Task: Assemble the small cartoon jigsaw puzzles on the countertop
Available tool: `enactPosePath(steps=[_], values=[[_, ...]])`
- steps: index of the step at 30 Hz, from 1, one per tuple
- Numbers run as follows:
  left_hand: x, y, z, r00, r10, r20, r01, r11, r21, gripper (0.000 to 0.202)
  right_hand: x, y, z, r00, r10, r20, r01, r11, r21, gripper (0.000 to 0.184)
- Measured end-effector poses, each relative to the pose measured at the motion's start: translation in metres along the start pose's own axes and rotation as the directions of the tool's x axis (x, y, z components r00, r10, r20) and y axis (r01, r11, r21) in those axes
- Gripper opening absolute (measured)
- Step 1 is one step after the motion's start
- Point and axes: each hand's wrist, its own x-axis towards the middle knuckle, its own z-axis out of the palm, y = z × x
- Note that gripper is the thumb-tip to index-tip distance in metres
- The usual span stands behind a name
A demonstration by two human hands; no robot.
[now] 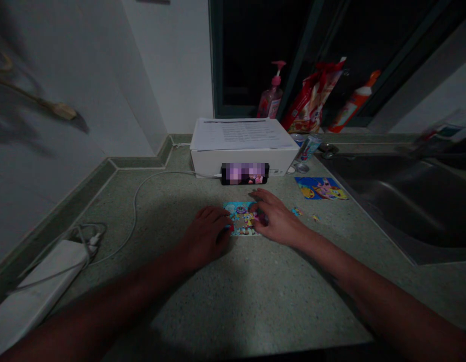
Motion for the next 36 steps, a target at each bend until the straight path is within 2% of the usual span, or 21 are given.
enactPosePath(steps=[7,23,29,33,36], values=[[0.0,0.001,-0.002,1.0,-0.011,0.015,0.012,1.0,-0.007,0.019,0.001,-0.003,-0.004,1.0,-0.03,0.0,0.03,0.999,-0.041,0.017],[-0.001,0.0,0.0,1.0,0.022,0.0,-0.022,1.0,0.017,0.019,0.005,-0.003,-0.006,0.995,-0.053,-0.079,0.055,0.998,0.022,0.014],[0.0,0.002,-0.002,1.0,0.003,0.014,-0.003,1.0,-0.003,0.023,0.008,0.001,-0.005,0.992,-0.077,-0.101,0.076,0.997,-0.017,0.012],[0.001,0.002,-0.003,1.0,0.019,-0.002,-0.019,1.0,-0.019,0.02,0.009,0.001,-0.007,0.985,-0.069,-0.156,0.072,0.997,0.012,0.012],[0.001,0.004,-0.003,0.999,0.01,-0.051,-0.012,0.999,-0.053,0.016,0.006,-0.009,-0.008,0.971,-0.053,-0.234,0.074,0.994,0.083,0.013]])
